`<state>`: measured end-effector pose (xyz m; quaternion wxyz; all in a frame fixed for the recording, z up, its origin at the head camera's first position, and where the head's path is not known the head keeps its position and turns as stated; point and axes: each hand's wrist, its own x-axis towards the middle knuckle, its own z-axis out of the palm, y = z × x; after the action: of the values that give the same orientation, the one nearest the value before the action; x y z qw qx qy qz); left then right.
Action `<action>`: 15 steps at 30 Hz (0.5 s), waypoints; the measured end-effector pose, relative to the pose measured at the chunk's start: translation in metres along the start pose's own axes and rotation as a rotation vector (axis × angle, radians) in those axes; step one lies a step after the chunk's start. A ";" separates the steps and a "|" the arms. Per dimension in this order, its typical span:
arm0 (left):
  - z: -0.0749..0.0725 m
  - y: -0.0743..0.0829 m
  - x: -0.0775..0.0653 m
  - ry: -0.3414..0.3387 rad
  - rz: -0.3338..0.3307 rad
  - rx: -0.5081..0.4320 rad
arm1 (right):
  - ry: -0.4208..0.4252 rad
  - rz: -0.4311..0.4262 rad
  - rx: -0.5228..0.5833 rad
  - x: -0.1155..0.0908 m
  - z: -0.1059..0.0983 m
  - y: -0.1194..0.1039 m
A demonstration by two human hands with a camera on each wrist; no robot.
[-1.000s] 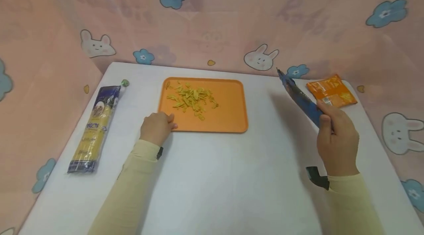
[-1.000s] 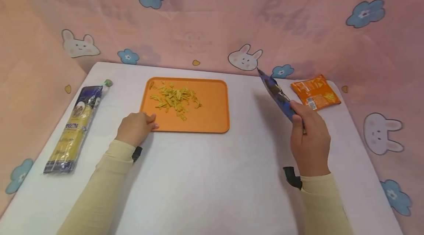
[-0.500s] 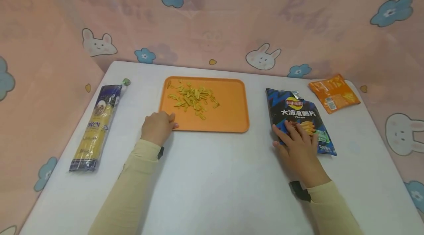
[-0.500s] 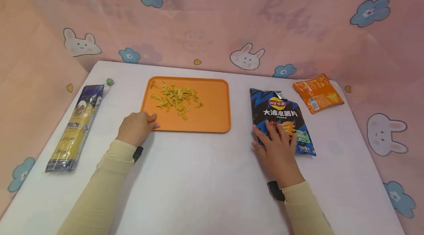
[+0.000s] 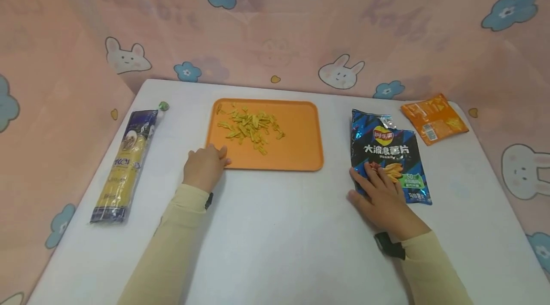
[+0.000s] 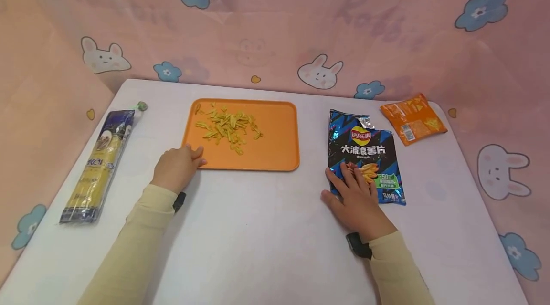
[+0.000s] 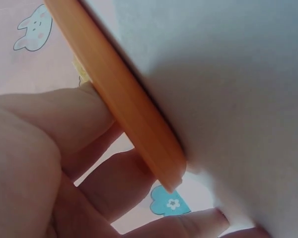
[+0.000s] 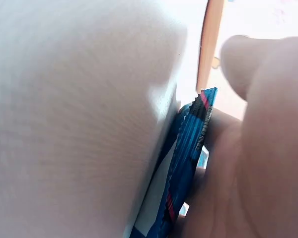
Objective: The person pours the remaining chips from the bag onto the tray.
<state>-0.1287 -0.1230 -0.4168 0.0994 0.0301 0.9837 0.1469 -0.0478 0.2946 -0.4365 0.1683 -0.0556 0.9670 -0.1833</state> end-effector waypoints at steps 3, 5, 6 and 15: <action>0.004 -0.001 -0.002 -0.009 0.012 0.009 | -0.003 -0.003 0.004 0.001 -0.001 0.000; 0.006 -0.001 -0.003 -0.010 0.024 0.016 | 0.006 -0.003 0.007 0.001 -0.001 0.001; 0.006 0.000 -0.004 -0.002 0.027 0.012 | 0.015 -0.006 0.007 0.001 -0.002 0.002; 0.006 0.008 -0.018 -0.066 0.021 -0.092 | 0.154 -0.080 0.101 0.001 -0.025 0.005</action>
<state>-0.1095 -0.1156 -0.4165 0.1316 0.0409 0.9716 0.1922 -0.0574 0.3076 -0.4167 0.0888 -0.0714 0.9636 -0.2419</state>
